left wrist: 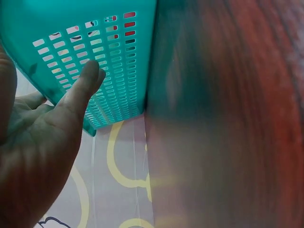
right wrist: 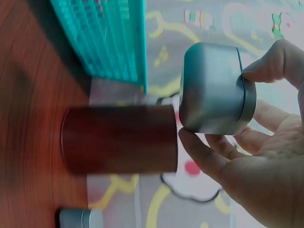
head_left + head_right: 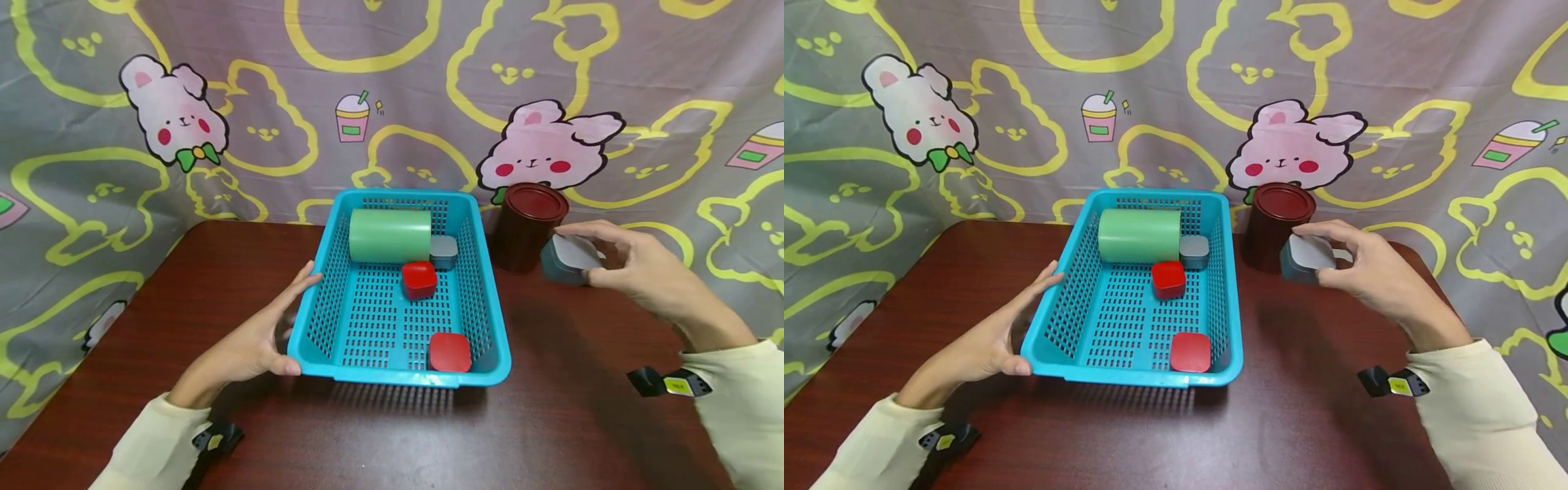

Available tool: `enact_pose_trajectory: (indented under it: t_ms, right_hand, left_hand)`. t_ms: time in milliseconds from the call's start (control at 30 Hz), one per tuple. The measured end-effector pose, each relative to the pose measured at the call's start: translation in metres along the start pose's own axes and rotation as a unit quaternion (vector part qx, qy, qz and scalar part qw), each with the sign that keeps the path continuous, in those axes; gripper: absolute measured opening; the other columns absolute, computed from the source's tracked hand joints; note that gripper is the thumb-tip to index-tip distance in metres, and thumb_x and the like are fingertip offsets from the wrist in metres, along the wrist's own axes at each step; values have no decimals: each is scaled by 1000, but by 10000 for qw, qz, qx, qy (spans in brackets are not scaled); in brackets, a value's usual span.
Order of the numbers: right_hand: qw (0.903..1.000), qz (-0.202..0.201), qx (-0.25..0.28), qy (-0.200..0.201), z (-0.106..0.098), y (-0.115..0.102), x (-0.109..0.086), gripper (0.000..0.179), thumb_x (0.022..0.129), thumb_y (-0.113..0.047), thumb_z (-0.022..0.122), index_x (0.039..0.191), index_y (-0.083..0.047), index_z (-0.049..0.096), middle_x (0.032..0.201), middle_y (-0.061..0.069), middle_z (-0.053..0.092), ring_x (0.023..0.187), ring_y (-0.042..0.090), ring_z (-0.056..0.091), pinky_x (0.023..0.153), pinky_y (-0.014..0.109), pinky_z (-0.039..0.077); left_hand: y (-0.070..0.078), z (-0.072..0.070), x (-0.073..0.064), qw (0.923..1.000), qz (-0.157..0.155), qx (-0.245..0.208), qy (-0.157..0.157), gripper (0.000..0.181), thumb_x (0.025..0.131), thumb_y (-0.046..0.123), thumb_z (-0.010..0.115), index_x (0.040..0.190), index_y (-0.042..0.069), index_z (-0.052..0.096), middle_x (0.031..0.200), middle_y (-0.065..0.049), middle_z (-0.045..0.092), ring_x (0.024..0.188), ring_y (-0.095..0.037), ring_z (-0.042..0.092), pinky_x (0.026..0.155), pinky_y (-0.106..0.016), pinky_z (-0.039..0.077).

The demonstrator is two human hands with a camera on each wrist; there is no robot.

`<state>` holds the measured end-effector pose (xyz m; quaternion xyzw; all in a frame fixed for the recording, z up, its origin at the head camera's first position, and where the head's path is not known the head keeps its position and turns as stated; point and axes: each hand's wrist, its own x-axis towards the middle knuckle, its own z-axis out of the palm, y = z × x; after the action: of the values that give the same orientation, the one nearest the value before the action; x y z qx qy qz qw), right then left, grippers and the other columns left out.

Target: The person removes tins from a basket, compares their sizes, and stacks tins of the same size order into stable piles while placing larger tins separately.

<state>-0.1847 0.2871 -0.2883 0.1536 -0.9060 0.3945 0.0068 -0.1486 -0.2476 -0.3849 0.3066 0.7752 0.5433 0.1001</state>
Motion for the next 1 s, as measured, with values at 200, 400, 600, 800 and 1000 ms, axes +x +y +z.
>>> enact_pose_trajectory:
  t_ms: [200, 400, 600, 800, 1000]
  right_hand:
    - [9994, 165, -53, 283, -15, 28, 1, 60, 90, 8, 62, 146, -13, 59, 133, -18, 55, 112, 4, 50, 79, 12, 45]
    - [9994, 269, 36, 205, -25, 57, 5, 60, 92, 10, 59, 147, -11, 57, 134, -22, 53, 112, -2, 50, 80, 11, 43]
    - [9988, 456, -113, 143, -31, 79, 12, 55, 97, 4, 60, 150, -8, 53, 134, -25, 48, 118, -7, 42, 83, 9, 38]
    - [9969, 703, -341, -25, -33, 98, 20, 53, 101, -4, 60, 153, -11, 50, 144, -21, 42, 131, -7, 32, 93, 7, 29]
    - [9969, 660, -429, 43, -32, 109, 29, 53, 99, -3, 60, 152, -9, 52, 148, -16, 44, 129, -14, 31, 89, 3, 26]
  left_hand:
    - [0, 0, 0, 9998, -55, -175, -42, 121, 81, 67, 79, 169, 20, 11, 177, 8, -10, 130, -53, 54, 90, -43, 63]
    - [-1, 0, 0, 9998, -112, -188, -25, 120, 82, 68, 78, 170, 22, 10, 177, 9, -11, 132, -54, 52, 91, -44, 63]
    - [-1, 1, 1, 9998, -102, -180, -40, 120, 82, 69, 77, 170, 24, 10, 177, 9, -11, 130, -53, 53, 90, -43, 63]
    - [-1, 1, 2, 10000, -39, -83, -23, 120, 81, 70, 77, 170, 23, 11, 177, 8, -10, 129, -52, 54, 89, -42, 63]
    - [-1, 2, 0, 9999, -56, -156, -34, 121, 81, 70, 78, 169, 22, 11, 177, 9, -11, 128, -52, 55, 88, -42, 64]
